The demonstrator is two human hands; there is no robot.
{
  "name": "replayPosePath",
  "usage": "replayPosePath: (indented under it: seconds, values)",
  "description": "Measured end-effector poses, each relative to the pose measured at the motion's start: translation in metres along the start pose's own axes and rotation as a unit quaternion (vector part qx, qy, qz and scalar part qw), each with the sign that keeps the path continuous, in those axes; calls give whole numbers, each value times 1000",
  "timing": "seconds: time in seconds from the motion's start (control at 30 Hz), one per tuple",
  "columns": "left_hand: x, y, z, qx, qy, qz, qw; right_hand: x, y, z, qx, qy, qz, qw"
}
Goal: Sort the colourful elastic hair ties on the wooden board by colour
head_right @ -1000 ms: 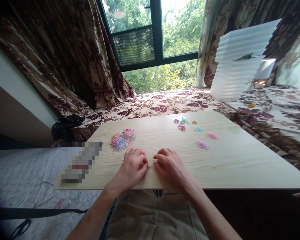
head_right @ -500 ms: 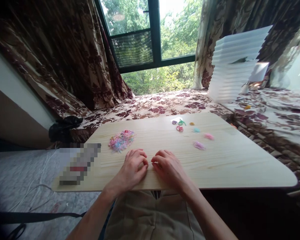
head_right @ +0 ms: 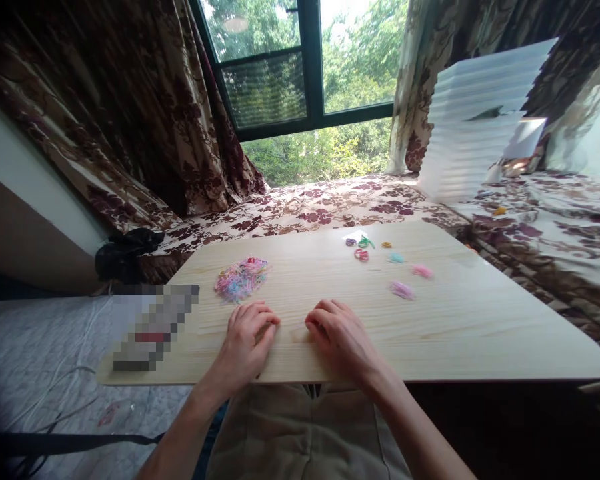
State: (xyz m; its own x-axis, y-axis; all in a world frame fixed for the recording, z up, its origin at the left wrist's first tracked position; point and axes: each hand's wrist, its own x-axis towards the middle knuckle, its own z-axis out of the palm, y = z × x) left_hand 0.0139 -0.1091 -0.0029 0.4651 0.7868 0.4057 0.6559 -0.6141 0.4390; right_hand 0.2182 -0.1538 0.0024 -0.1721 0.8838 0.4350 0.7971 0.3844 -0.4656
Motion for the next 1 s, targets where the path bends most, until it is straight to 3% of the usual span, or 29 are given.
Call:
replayPosePath:
  seconds: [0.13, 0.3, 0.5, 0.63, 0.8, 1.0]
  values:
    - [-4, 4, 1, 9, -5, -19, 1000, -2, 0, -1, -34, 1, 13, 999]
    - [-8, 6, 3, 7, 11, -24, 1000, -17, 8, -16, -129, 32, 95, 987]
    - [-9, 3, 5, 11, 20, -16, 1000, -45, 27, -42, -110, 69, 166, 978]
    - [-9, 2, 7, 15, 24, -13, 1000, -57, 45, -61, -122, 131, 209, 961]
    - [-9, 1, 9, 17, 28, -8, 999, -54, 72, -86, -196, 186, 237, 933]
    - [-10, 0, 8, 24, 33, -6, 999, -37, 94, -91, -293, 147, 249, 911]
